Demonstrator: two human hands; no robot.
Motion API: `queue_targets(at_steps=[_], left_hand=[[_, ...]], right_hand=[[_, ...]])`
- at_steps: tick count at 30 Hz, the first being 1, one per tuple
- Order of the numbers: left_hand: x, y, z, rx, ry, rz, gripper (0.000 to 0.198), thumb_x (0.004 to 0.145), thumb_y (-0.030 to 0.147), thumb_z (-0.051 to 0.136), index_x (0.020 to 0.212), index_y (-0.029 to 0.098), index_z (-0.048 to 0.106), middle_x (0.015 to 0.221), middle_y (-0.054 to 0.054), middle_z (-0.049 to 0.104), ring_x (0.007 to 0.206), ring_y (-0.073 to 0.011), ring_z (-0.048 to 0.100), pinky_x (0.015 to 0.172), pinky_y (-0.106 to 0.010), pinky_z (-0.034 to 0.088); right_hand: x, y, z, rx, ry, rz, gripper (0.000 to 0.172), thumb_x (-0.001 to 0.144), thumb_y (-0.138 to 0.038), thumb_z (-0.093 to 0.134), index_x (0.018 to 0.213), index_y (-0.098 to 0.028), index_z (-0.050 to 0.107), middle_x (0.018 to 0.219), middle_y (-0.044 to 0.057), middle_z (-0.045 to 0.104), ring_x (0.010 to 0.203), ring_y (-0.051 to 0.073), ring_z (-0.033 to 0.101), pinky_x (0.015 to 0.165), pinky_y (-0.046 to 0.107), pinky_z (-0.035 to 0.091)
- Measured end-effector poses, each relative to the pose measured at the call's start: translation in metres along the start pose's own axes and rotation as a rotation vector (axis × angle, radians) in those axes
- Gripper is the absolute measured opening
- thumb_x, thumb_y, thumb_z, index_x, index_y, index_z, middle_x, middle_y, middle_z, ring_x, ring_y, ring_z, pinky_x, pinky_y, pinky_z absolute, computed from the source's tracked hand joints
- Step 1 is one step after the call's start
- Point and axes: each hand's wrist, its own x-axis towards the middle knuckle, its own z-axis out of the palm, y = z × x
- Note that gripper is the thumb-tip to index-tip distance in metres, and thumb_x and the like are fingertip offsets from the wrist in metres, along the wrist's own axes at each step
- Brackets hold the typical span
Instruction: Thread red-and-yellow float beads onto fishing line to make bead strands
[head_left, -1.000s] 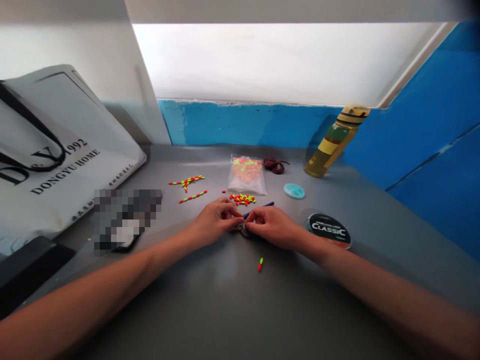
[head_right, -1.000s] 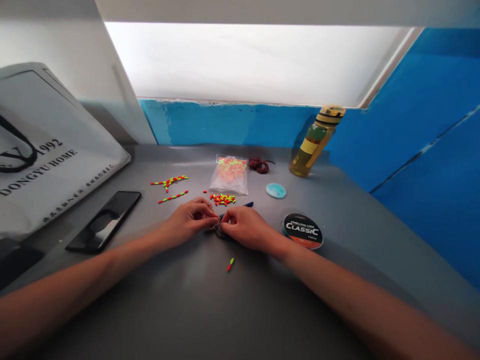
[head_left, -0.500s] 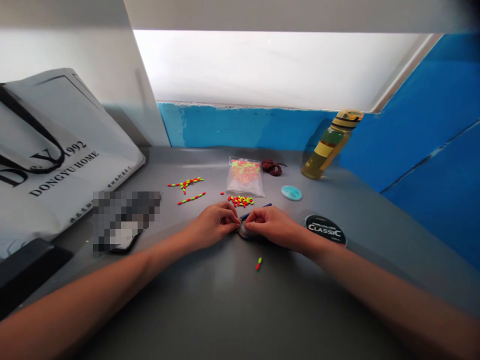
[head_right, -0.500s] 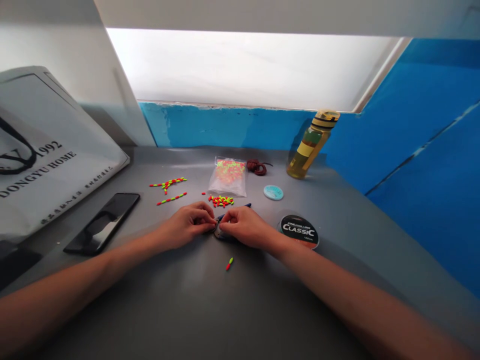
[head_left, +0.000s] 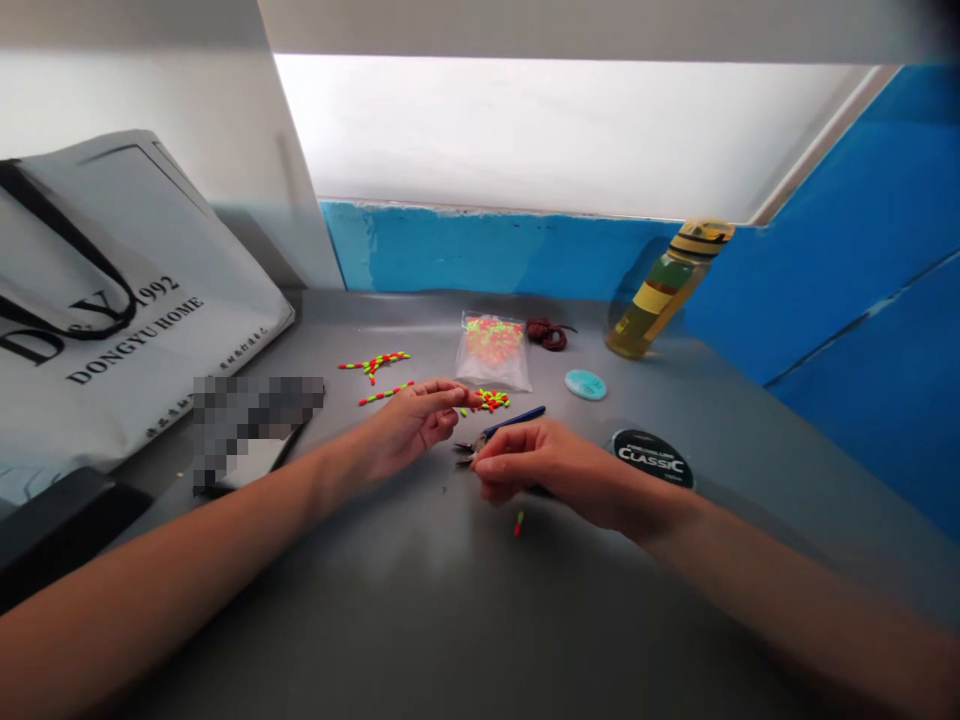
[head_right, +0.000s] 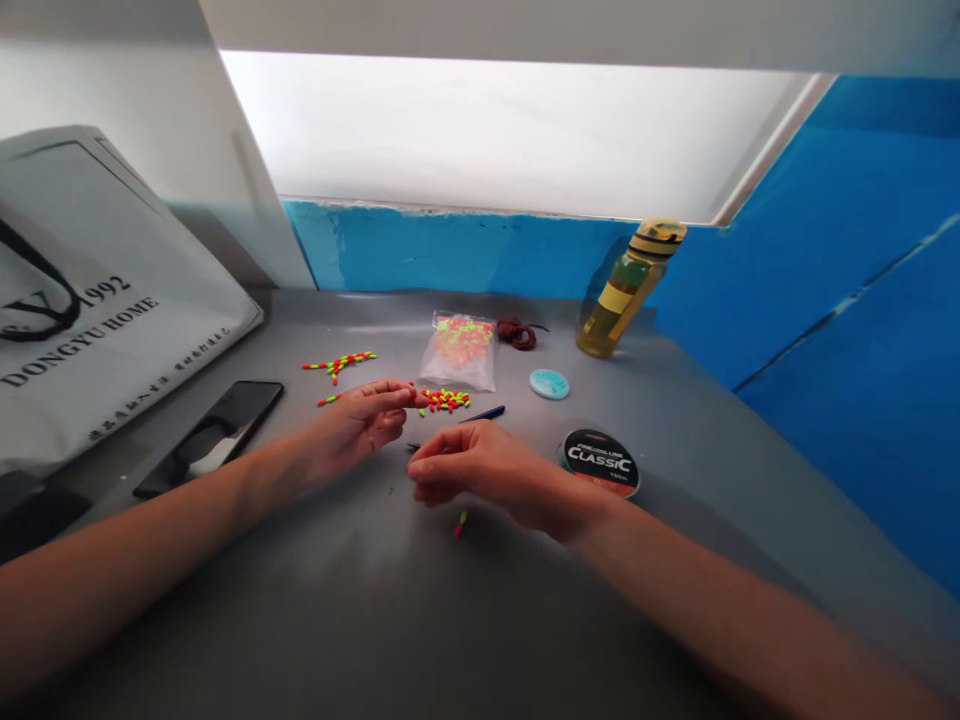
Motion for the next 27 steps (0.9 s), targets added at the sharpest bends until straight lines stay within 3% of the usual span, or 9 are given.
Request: queue_targets(at_steps=[6, 10, 12, 17, 20, 24, 27], left_hand=[[-0.003, 0.001, -0.001, -0.121, -0.083, -0.109, 0.009, 0.079, 0.014, 0.072, 0.084, 0.014, 0.065, 0.078, 0.0, 0.061, 0.057, -0.0035, 0.045, 0.05, -0.017, 0.035], [-0.005, 0.005, -0.002, -0.115, -0.161, -0.125, 0.005, 0.077, 0.015, 0.067, 0.078, 0.014, 0.063, 0.073, 0.0, 0.057, 0.057, -0.006, 0.045, 0.044, -0.019, 0.029], [-0.005, 0.006, -0.001, -0.088, -0.161, -0.132, 0.004, 0.075, 0.015, 0.065, 0.076, 0.013, 0.063, 0.079, -0.004, 0.062, 0.058, -0.0067, 0.045, 0.043, -0.019, 0.027], [-0.007, 0.007, 0.002, -0.058, -0.136, -0.139, 0.005, 0.07, 0.014, 0.065, 0.074, 0.013, 0.063, 0.081, -0.006, 0.065, 0.058, -0.0071, 0.043, 0.044, -0.02, 0.026], [-0.007, 0.008, 0.002, -0.042, -0.134, -0.118, 0.008, 0.068, 0.014, 0.068, 0.074, 0.015, 0.063, 0.078, -0.003, 0.063, 0.057, -0.0068, 0.043, 0.044, -0.019, 0.026], [-0.008, 0.009, 0.001, -0.015, -0.136, -0.103, 0.01, 0.07, 0.017, 0.071, 0.077, 0.016, 0.064, 0.077, -0.002, 0.063, 0.055, -0.0062, 0.042, 0.045, -0.019, 0.026], [-0.012, 0.01, 0.002, 0.05, -0.211, -0.11, 0.013, 0.069, 0.02, 0.076, 0.077, 0.017, 0.066, 0.076, -0.001, 0.064, 0.057, -0.0068, 0.045, 0.05, -0.02, 0.033]], right_hand=[[-0.003, -0.009, -0.009, -0.276, -0.183, -0.075, 0.025, 0.088, -0.038, 0.066, 0.102, -0.02, 0.077, 0.099, 0.004, 0.073, 0.087, 0.016, 0.064, 0.079, 0.028, 0.049], [0.003, -0.017, -0.028, -0.331, 0.059, -0.138, 0.029, 0.095, -0.04, 0.056, 0.098, -0.019, 0.076, 0.103, 0.006, 0.074, 0.096, 0.019, 0.064, 0.088, 0.032, 0.047], [0.007, -0.017, -0.036, -0.414, 0.168, -0.142, 0.025, 0.094, -0.034, 0.056, 0.094, -0.019, 0.076, 0.098, 0.006, 0.074, 0.091, 0.018, 0.064, 0.084, 0.031, 0.047], [0.009, -0.007, -0.037, -0.737, 0.136, -0.07, 0.017, 0.087, -0.03, 0.061, 0.085, -0.017, 0.072, 0.078, 0.004, 0.07, 0.07, 0.016, 0.06, 0.061, 0.027, 0.04], [0.006, 0.001, -0.03, -0.919, 0.061, -0.047, 0.012, 0.084, -0.029, 0.064, 0.079, -0.02, 0.069, 0.076, 0.002, 0.07, 0.068, 0.016, 0.058, 0.059, 0.028, 0.036], [0.004, 0.006, -0.024, -1.047, 0.119, -0.103, 0.007, 0.082, -0.024, 0.065, 0.076, -0.02, 0.063, 0.077, 0.003, 0.068, 0.067, 0.016, 0.054, 0.059, 0.029, 0.033], [0.005, 0.002, -0.022, -0.994, 0.155, -0.055, 0.01, 0.09, -0.025, 0.057, 0.083, -0.02, 0.063, 0.081, 0.004, 0.069, 0.071, 0.017, 0.057, 0.062, 0.029, 0.036]])
